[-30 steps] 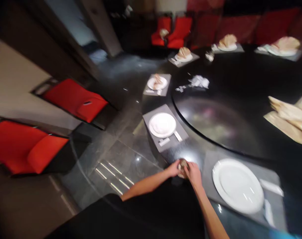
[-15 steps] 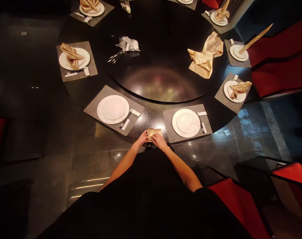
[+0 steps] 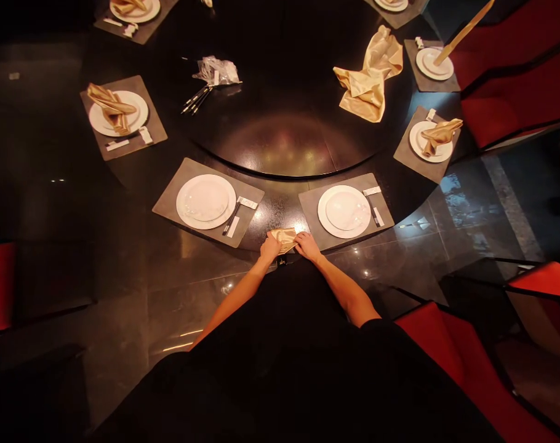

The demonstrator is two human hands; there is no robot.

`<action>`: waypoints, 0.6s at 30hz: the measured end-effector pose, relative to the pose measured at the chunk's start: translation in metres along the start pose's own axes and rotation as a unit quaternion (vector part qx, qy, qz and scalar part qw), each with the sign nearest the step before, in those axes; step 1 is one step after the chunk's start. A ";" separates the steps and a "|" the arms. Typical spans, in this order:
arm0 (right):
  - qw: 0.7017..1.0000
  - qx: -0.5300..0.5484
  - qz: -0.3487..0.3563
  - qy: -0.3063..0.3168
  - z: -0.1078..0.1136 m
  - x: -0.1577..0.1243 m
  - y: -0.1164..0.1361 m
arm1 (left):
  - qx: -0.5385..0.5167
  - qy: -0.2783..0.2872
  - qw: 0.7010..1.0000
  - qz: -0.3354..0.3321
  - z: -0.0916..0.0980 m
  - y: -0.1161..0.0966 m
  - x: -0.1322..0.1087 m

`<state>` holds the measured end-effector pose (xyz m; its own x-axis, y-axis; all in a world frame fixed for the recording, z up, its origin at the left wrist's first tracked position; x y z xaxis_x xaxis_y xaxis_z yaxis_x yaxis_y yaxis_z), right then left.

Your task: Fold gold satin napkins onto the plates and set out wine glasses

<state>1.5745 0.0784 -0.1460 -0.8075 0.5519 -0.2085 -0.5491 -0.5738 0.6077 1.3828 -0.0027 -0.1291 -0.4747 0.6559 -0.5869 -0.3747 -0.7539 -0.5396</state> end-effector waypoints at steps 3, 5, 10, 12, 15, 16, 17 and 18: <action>0.999 0.021 -0.002 -0.035 -0.001 0.002 0.003 | 0.101 -0.073 0.989 -0.080 0.004 -0.008 -0.010; 0.998 0.031 -0.001 -0.049 -0.003 0.004 0.008 | 0.141 -0.043 0.968 -0.202 0.007 -0.012 -0.013; 0.997 0.032 0.021 -0.065 0.001 0.011 0.017 | 0.161 0.146 0.909 -0.354 0.018 -0.009 -0.014; 0.997 0.036 0.031 -0.054 0.004 0.014 0.018 | 0.177 0.152 0.904 -0.358 0.022 -0.009 -0.013; 0.998 0.029 0.044 -0.031 0.008 0.020 0.020 | 0.182 0.123 0.909 -0.355 0.028 -0.011 -0.014; 0.998 0.023 0.054 -0.022 0.009 0.022 0.021 | 0.188 0.115 0.908 -0.355 0.030 -0.012 -0.014; 0.998 0.018 0.066 -0.011 0.010 0.026 0.023 | 0.197 0.109 0.907 -0.355 0.033 -0.012 -0.014; 0.997 0.012 0.080 0.002 0.010 0.030 0.025 | 0.210 0.105 0.904 -0.357 0.037 -0.012 -0.013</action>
<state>1.5388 0.0866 -0.1293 -0.8847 0.4530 -0.1104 -0.4087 -0.6394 0.6512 1.3635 -0.0036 -0.0928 0.1512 0.9403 -0.3049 -0.8160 -0.0554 -0.5754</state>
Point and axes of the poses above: each hand's wrist, its own x-axis towards the middle knuckle, its own z-axis out of the back of the hand, y = z × x, the point moved 2 cm from there along x, towards the middle knuckle, and after that the axes turned 6 degrees about x, right-handed, at the moved point
